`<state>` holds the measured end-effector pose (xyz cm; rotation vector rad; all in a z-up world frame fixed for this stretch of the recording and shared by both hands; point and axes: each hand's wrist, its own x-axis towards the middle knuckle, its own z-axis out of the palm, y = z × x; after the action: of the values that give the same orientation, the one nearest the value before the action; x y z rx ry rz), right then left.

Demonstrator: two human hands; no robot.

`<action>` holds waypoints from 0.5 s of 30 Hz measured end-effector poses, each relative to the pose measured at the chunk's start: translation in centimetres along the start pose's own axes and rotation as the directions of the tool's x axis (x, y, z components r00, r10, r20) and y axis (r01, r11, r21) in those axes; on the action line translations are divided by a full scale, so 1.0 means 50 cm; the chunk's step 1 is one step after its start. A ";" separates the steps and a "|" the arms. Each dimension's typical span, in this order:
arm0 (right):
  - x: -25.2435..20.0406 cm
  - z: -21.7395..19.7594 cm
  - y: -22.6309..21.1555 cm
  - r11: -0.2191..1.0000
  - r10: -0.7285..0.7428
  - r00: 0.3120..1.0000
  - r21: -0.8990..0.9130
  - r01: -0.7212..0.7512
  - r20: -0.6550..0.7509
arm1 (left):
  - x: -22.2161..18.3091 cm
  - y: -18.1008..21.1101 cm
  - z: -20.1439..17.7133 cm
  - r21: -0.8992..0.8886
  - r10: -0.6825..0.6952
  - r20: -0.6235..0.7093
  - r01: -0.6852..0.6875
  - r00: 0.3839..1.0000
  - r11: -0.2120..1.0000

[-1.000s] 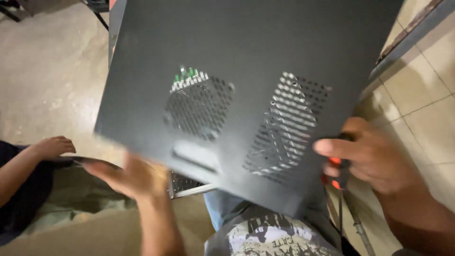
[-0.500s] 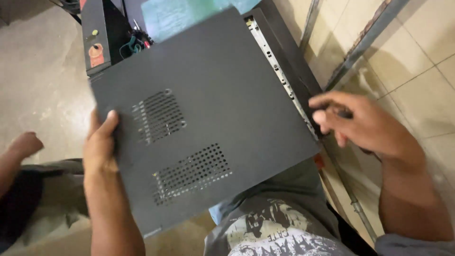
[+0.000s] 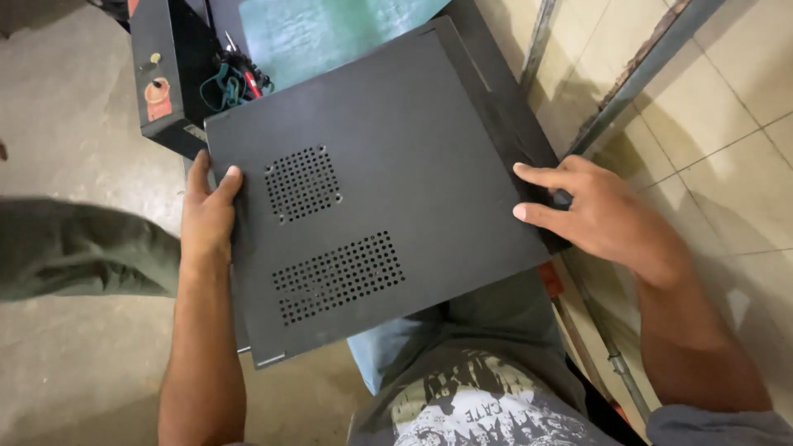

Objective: Installing a hard drive into a desktop computer case, connecting cables, and securing the side panel with screws.

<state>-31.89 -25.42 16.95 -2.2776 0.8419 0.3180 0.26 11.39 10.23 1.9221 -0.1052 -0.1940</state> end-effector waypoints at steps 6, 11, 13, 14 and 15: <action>0.009 0.007 0.016 0.995 -0.097 0.995 -0.016 0.097 -0.032 | 0.050 -0.089 -0.006 0.328 0.241 -0.136 -0.186 0.961 0.926; 0.015 0.016 0.029 0.985 -0.174 0.983 -0.031 0.173 -0.065 | 0.012 -0.078 0.004 0.430 0.262 -0.107 -0.193 0.959 0.882; 0.015 0.014 0.023 0.989 -0.145 0.987 -0.025 0.143 -0.067 | -0.036 -0.035 0.009 0.244 0.114 0.004 -0.112 0.993 0.963; 0.017 0.013 0.020 0.990 -0.141 0.989 -0.019 0.140 -0.050 | -0.062 -0.024 0.003 0.078 0.022 0.074 -0.027 0.997 0.997; 0.019 0.012 0.017 0.990 -0.138 0.990 -0.015 0.138 -0.036 | -0.085 -0.013 -0.001 -0.086 -0.057 0.155 0.071 0.986 0.994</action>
<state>-31.71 -25.96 15.64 -2.3459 0.6980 0.2194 -3.92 12.39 9.98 1.8197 -0.1347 -0.3828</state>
